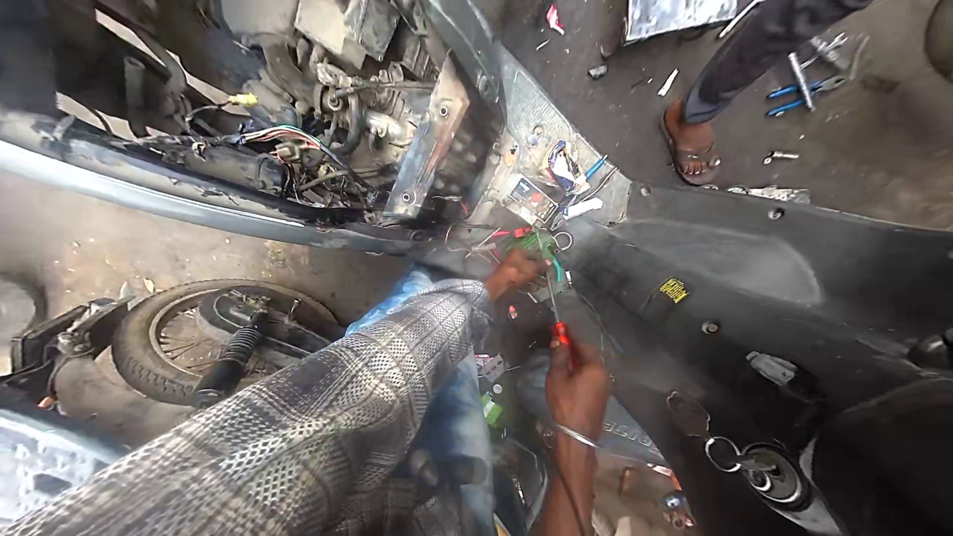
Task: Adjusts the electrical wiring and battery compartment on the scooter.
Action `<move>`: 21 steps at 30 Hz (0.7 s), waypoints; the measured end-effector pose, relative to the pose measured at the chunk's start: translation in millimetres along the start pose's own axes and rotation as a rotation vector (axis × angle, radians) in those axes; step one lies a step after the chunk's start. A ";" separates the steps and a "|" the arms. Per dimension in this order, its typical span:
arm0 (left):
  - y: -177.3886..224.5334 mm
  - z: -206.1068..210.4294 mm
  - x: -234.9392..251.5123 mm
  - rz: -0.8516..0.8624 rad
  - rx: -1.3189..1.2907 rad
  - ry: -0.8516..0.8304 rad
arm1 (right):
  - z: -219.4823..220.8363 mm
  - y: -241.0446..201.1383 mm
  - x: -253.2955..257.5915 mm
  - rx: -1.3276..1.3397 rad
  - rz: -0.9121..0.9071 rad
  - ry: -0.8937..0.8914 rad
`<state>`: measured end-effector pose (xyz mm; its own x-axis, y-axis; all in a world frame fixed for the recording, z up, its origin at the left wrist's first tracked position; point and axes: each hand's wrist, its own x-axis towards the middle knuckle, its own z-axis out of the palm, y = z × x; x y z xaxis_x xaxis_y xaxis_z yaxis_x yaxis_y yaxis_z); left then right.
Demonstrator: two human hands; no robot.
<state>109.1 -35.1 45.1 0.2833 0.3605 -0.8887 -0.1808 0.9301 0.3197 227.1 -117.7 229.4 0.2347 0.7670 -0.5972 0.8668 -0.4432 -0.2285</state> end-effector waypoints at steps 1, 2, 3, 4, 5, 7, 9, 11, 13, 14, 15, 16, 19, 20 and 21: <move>-1.5 1.4 -5.9 -0.024 -0.026 -0.006 | 0.7 2.5 -3.9 0.022 -0.013 -0.019; -4.1 2.4 -11.4 -0.046 -0.060 -0.008 | 2.3 5.0 -7.8 0.044 -0.022 -0.047; -8.0 2.6 -17.7 -0.061 -0.095 -0.004 | 5.3 7.7 -11.9 0.060 -0.029 -0.076; -13.7 1.0 -24.5 -0.069 -0.122 0.002 | 8.8 10.2 -16.3 0.070 -0.035 -0.103; -19.0 -2.3 -31.6 -0.080 -0.135 -0.001 | 11.5 11.5 -20.8 0.072 -0.032 -0.132; -36.4 -13.6 -40.3 -0.085 -0.143 -0.011 | 13.5 11.9 -29.1 0.061 -0.009 -0.193; -58.1 -25.4 -43.2 -0.063 -0.130 -0.011 | 15.9 12.2 -38.0 0.060 -0.005 -0.210; -60.0 -30.0 -59.4 -0.097 -0.067 0.011 | 19.1 10.7 -49.6 0.068 -0.026 -0.204; -29.1 -15.8 -99.1 -0.190 0.088 0.068 | 14.9 2.4 -63.6 0.095 -0.005 -0.231; -23.0 -11.2 -110.0 -0.158 0.131 0.048 | 12.6 0.2 -69.3 0.108 0.009 -0.230; -20.8 -6.4 -112.9 -0.131 0.133 0.016 | 7.8 -1.5 -73.7 0.125 0.032 -0.235; -17.8 2.0 -116.0 -0.124 0.084 0.003 | -0.5 -2.3 -77.3 0.159 0.057 -0.256; -5.0 28.5 -135.3 -0.071 -0.179 0.107 | -28.2 2.9 -85.5 0.291 0.056 -0.268; -3.1 31.6 -142.8 -0.032 -0.250 0.156 | -37.1 5.7 -93.0 0.345 0.075 -0.207; 1.4 30.5 -149.8 0.007 -0.308 0.188 | -46.7 8.9 -100.7 0.406 0.104 -0.095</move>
<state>95.1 -85.7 188.8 0.1081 0.3211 -0.9408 -0.4658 0.8525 0.2375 231.7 -177.2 323.4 0.2537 0.6711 -0.6966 0.5928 -0.6770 -0.4363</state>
